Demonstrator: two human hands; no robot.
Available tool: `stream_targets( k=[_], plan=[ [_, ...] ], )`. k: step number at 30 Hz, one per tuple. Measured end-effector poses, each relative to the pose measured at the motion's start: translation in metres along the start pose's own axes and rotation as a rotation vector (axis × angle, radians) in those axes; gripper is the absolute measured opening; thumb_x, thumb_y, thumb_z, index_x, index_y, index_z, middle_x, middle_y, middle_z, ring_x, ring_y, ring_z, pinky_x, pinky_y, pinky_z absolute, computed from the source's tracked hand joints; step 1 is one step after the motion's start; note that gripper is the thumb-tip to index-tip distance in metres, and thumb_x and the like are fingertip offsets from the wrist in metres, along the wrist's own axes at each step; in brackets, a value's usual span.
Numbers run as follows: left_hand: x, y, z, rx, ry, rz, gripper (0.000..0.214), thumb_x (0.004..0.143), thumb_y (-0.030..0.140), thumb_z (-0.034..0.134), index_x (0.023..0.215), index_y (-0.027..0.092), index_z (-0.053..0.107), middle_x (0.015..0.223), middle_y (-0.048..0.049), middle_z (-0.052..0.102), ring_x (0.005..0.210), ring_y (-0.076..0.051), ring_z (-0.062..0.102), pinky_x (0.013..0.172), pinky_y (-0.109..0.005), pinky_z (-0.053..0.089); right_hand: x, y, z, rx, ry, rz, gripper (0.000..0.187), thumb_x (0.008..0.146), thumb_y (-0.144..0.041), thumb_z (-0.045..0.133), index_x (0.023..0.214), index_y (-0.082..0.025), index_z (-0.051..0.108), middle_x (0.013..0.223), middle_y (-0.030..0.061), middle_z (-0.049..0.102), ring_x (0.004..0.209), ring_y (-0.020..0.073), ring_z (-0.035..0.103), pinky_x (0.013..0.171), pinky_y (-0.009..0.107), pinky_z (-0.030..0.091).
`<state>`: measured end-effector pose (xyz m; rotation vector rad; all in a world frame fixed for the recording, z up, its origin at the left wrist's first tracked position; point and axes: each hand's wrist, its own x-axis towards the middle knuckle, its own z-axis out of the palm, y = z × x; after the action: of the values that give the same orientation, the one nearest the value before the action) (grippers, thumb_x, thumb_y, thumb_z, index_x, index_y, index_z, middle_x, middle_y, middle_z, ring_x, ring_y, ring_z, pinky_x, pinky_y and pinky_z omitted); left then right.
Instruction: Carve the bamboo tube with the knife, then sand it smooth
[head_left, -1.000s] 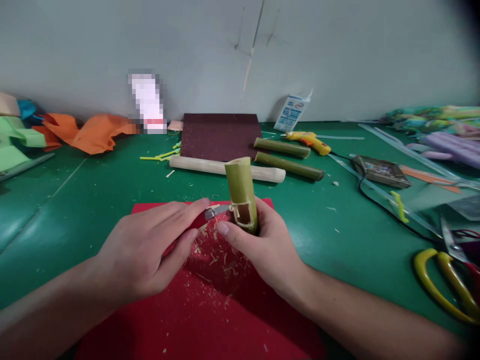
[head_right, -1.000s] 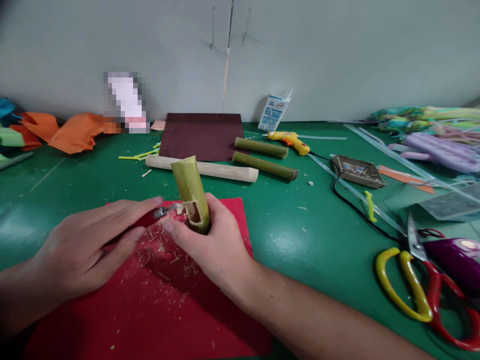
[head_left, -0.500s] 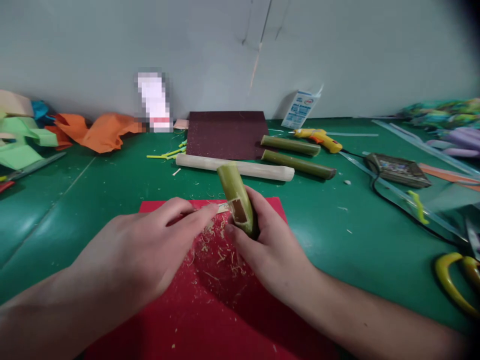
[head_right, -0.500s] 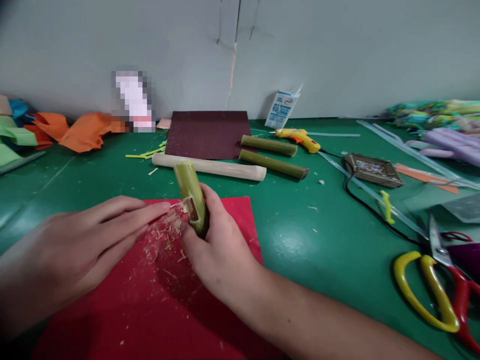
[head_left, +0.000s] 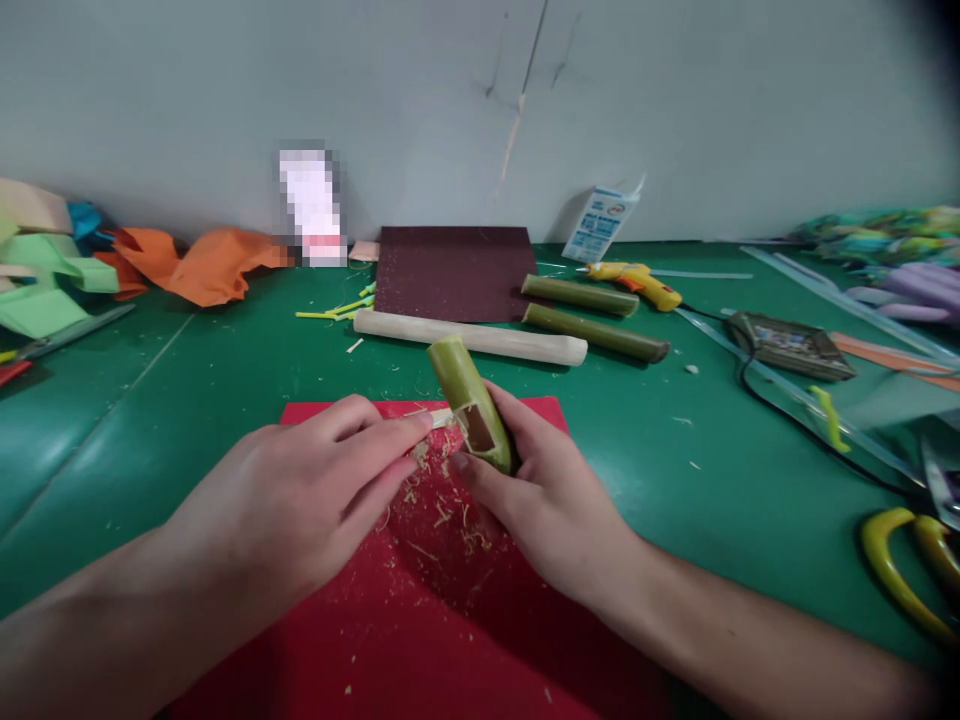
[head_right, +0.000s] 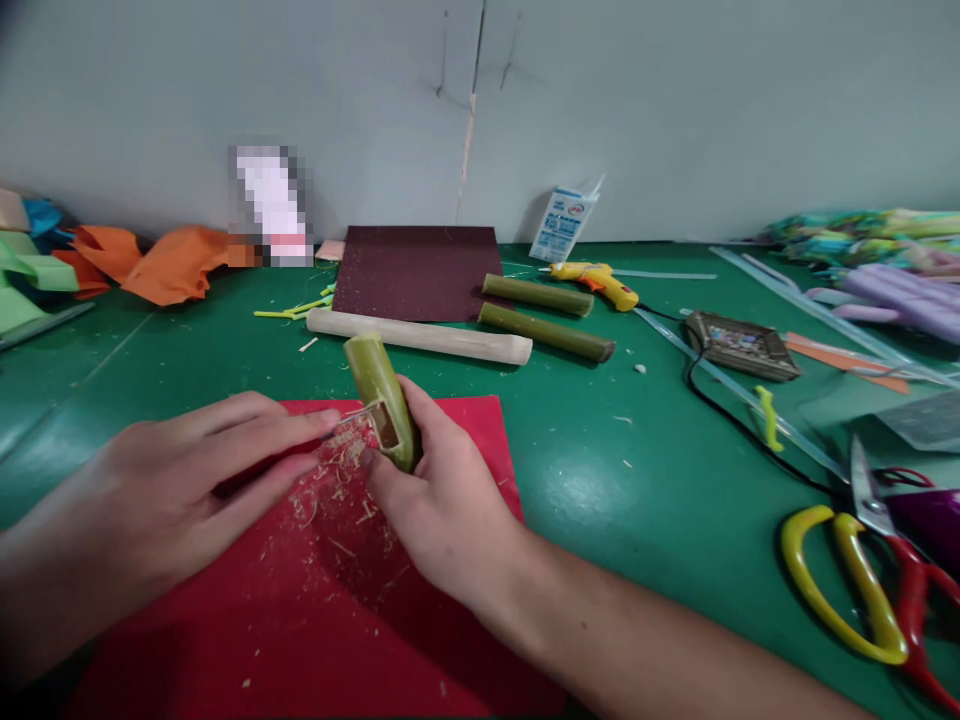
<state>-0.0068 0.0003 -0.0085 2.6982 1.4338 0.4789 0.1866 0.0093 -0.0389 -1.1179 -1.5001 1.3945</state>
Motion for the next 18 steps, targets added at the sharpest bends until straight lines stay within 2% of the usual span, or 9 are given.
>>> stream_targets(
  k=[2, 5, 7, 9, 12, 14, 16, 18],
  plan=[
    [0.0, 0.0, 0.0, 0.006, 0.006, 0.01, 0.032, 0.092, 0.031, 0.037, 0.119, 0.027, 0.053, 0.091, -0.0032, 0.062, 0.073, -0.014, 0.061, 0.072, -0.028, 0.052, 0.0, 0.001, 0.0, -0.051, 0.004, -0.02, 0.053, 0.08, -0.019, 0.05, 0.131, -0.024, 0.038, 0.084, -0.0001, 0.058, 0.064, 0.0122, 0.052, 0.056, 0.024, 0.045],
    [0.0, 0.0, 0.003, 0.048, -0.028, 0.022, 0.033, 0.092, 0.03, 0.037, 0.122, 0.028, 0.051, 0.093, -0.0033, 0.061, 0.079, -0.015, 0.062, 0.073, -0.028, 0.051, 0.0, 0.008, -0.003, -0.295, 0.054, -0.1, 0.066, 0.076, -0.017, 0.053, 0.137, -0.024, 0.03, 0.102, 0.0041, 0.059, 0.083, 0.0165, 0.055, 0.074, 0.031, 0.046],
    [0.0, 0.001, 0.006, 0.083, -0.052, 0.015, 0.034, 0.092, 0.028, 0.037, 0.123, 0.027, 0.05, 0.094, -0.0039, 0.061, 0.081, -0.016, 0.061, 0.071, -0.027, 0.051, 0.001, 0.01, -0.004, -0.372, 0.073, -0.125, 0.068, 0.076, -0.016, 0.053, 0.139, -0.024, 0.028, 0.106, 0.0049, 0.059, 0.089, 0.0185, 0.055, 0.079, 0.033, 0.045],
    [-0.001, 0.001, 0.007, 0.096, -0.049, 0.005, 0.035, 0.091, 0.028, 0.037, 0.124, 0.027, 0.049, 0.094, -0.004, 0.06, 0.08, -0.016, 0.061, 0.069, -0.026, 0.05, 0.003, 0.009, -0.004, -0.292, 0.051, -0.093, 0.06, 0.077, -0.018, 0.052, 0.134, -0.025, 0.034, 0.097, 0.0031, 0.059, 0.081, 0.0162, 0.055, 0.07, 0.03, 0.046],
    [0.001, 0.001, 0.004, 0.052, -0.035, -0.011, 0.034, 0.092, 0.03, 0.037, 0.122, 0.029, 0.05, 0.092, -0.0027, 0.06, 0.073, -0.013, 0.061, 0.067, -0.026, 0.05, 0.007, 0.004, -0.004, -0.033, -0.021, 0.011, 0.045, 0.08, -0.021, 0.051, 0.124, -0.023, 0.044, 0.078, -0.0014, 0.055, 0.058, 0.0105, 0.048, 0.051, 0.024, 0.042],
    [0.003, 0.0, 0.002, 0.012, -0.026, -0.028, 0.032, 0.092, 0.032, 0.037, 0.12, 0.031, 0.051, 0.09, -0.0009, 0.06, 0.069, -0.012, 0.06, 0.066, -0.026, 0.05, 0.008, 0.002, -0.003, 0.033, -0.034, 0.036, 0.044, 0.08, -0.023, 0.051, 0.123, -0.023, 0.044, 0.074, -0.0027, 0.053, 0.053, 0.0093, 0.045, 0.047, 0.023, 0.039],
    [0.005, 0.0, 0.001, 0.013, -0.013, -0.037, 0.03, 0.092, 0.033, 0.036, 0.119, 0.034, 0.05, 0.089, 0.0004, 0.06, 0.068, -0.012, 0.06, 0.065, -0.027, 0.05, 0.008, 0.004, -0.003, -0.056, -0.002, -0.013, 0.048, 0.08, -0.022, 0.051, 0.127, -0.024, 0.041, 0.078, -0.0017, 0.056, 0.058, 0.0108, 0.048, 0.051, 0.024, 0.042],
    [0.004, -0.001, 0.003, 0.055, -0.017, -0.023, 0.031, 0.092, 0.032, 0.036, 0.121, 0.034, 0.048, 0.092, 0.0, 0.06, 0.072, -0.014, 0.061, 0.066, -0.028, 0.05, 0.006, 0.008, -0.004, -0.248, 0.046, -0.105, 0.057, 0.08, -0.021, 0.05, 0.134, -0.027, 0.034, 0.088, 0.0003, 0.059, 0.071, 0.0143, 0.054, 0.06, 0.026, 0.045]
  ],
)
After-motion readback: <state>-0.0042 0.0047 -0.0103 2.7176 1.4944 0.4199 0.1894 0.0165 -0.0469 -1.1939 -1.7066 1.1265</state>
